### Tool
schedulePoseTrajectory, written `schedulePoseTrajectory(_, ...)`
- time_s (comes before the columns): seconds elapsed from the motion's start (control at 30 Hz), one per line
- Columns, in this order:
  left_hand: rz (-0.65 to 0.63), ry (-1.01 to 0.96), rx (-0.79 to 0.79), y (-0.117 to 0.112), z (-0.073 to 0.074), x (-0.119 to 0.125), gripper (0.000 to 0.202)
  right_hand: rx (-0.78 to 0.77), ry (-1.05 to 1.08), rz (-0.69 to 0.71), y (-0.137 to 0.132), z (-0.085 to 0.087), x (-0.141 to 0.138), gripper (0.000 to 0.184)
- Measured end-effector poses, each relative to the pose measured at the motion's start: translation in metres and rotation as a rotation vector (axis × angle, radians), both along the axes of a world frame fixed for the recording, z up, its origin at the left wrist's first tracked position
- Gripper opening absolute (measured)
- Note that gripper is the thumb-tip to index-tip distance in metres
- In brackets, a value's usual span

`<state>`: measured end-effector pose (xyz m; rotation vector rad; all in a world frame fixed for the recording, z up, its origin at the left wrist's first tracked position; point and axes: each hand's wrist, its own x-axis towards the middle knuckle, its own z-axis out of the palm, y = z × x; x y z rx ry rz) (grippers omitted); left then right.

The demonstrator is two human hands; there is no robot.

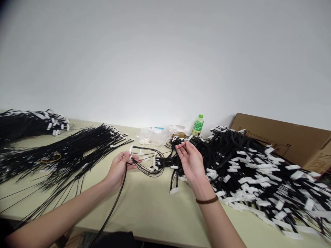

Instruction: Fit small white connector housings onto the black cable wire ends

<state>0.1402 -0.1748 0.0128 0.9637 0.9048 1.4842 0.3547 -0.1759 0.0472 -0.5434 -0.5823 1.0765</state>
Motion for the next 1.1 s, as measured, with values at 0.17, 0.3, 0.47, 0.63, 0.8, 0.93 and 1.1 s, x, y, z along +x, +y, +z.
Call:
schedulePoseTrajectory(0.17,0.033,0.026,0.031,0.000,-0.002,0.000,0.013,0.061,-0.022,-0.103,-0.004,0.005,0.008,0.011)
schedulePoseTrajectory(0.3,0.005,-0.003,0.040,0.001,-0.004,-0.001,0.011,0.070,-0.104,-0.260,-0.001,0.004,0.009,0.018)
schedulePoseTrajectory(0.47,-0.026,0.004,0.007,-0.001,-0.002,-0.001,0.013,0.065,-0.245,-0.442,0.005,0.007,0.001,0.029)
schedulePoseTrajectory(0.63,-0.109,0.053,0.015,-0.008,-0.003,0.001,0.014,0.234,-0.388,-0.424,0.000,0.034,-0.011,0.030)
schedulePoseTrajectory(0.8,-0.184,0.090,0.045,-0.014,-0.009,0.005,0.021,0.274,-0.629,-0.195,0.009,0.075,-0.038,0.020)
schedulePoseTrajectory(0.93,-0.184,0.113,0.038,-0.013,-0.012,0.006,0.024,0.283,-1.106,0.080,0.026,0.112,-0.066,0.010)
schedulePoseTrajectory(1.1,-0.220,0.042,-0.040,-0.008,-0.013,0.005,0.017,0.413,-1.676,0.662,0.003,0.164,-0.109,0.017)
